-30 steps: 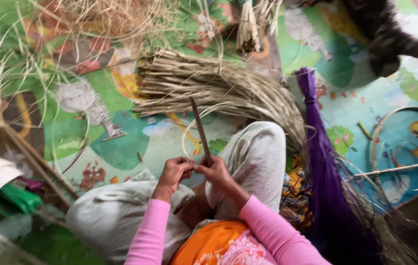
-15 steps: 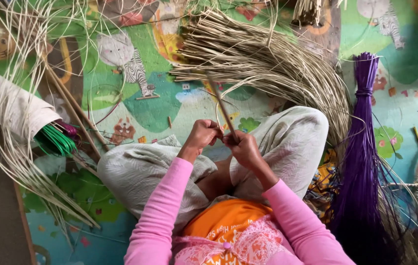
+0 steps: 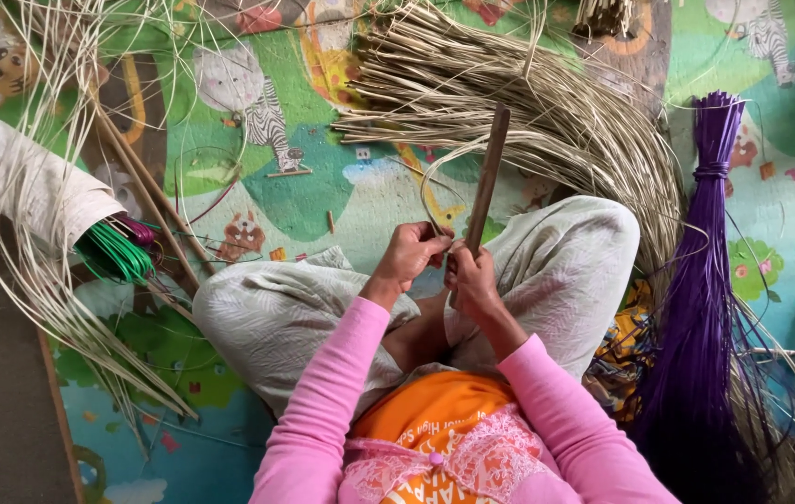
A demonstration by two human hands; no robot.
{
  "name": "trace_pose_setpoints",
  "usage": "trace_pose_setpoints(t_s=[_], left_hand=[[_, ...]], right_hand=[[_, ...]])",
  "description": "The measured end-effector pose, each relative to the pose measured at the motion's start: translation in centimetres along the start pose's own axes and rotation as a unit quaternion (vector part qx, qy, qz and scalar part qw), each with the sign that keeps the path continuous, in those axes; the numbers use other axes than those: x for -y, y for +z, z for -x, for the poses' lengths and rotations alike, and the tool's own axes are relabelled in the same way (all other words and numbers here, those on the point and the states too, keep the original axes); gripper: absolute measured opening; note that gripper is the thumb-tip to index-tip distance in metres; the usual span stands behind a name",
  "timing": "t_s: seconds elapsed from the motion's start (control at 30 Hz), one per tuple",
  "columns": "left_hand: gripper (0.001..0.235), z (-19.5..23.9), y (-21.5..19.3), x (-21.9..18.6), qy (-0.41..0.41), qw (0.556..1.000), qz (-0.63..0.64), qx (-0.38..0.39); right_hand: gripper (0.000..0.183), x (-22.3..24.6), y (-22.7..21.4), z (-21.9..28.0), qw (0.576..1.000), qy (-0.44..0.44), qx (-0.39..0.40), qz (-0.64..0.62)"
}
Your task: The person sits cross-legged on a mat and uses a flat wooden tool to repeatedly scrape and smooth thin, light-colored fibers held in their left hand. They process the fibers one by one, pulling them through the tool to remove rough edges or debris.
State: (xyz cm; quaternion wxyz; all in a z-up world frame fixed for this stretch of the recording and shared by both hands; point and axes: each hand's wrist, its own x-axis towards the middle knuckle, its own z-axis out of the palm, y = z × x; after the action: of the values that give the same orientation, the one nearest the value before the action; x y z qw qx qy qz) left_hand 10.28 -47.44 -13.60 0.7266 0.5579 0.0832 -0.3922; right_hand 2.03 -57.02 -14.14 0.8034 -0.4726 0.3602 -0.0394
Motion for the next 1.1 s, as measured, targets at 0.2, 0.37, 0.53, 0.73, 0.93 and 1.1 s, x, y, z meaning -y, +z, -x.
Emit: trace_pose_setpoints(t_s=[0.2,0.37,0.53,0.73,0.93,1.1], left_hand=[[0.031,-3.1,-0.2,5.3,0.037,0.994,-0.009,-0.103],[0.038,-3.2,0.2,2.5,-0.094,0.974,-0.074,-0.191],[0.054,-0.5,0.4,-0.6,-0.137,0.982,0.062,-0.118],[0.013,3.4,0.4,-3.7,-0.007,0.985,0.175,-0.001],[0.03,1.0,0.8,-1.4,0.029,0.997,0.053,-0.047],[0.063,0.2,0.4,-1.2,-0.005,0.995,0.002,-0.104]], right_hand=[[0.026,0.0,-0.8,1.3,0.93,-0.258,0.022,0.261],[0.02,-2.2,-1.9,1.4,0.831,-0.367,0.06,0.415],[0.007,-1.9,-2.1,2.4,0.808,-0.394,0.095,0.427],[0.013,-0.7,-1.8,2.6,0.845,-0.38,0.015,0.376],[0.006,-0.3,-0.5,3.6,0.802,-0.429,0.05,0.412],[0.016,0.3,0.7,4.2,0.767,-0.471,0.099,0.425]])
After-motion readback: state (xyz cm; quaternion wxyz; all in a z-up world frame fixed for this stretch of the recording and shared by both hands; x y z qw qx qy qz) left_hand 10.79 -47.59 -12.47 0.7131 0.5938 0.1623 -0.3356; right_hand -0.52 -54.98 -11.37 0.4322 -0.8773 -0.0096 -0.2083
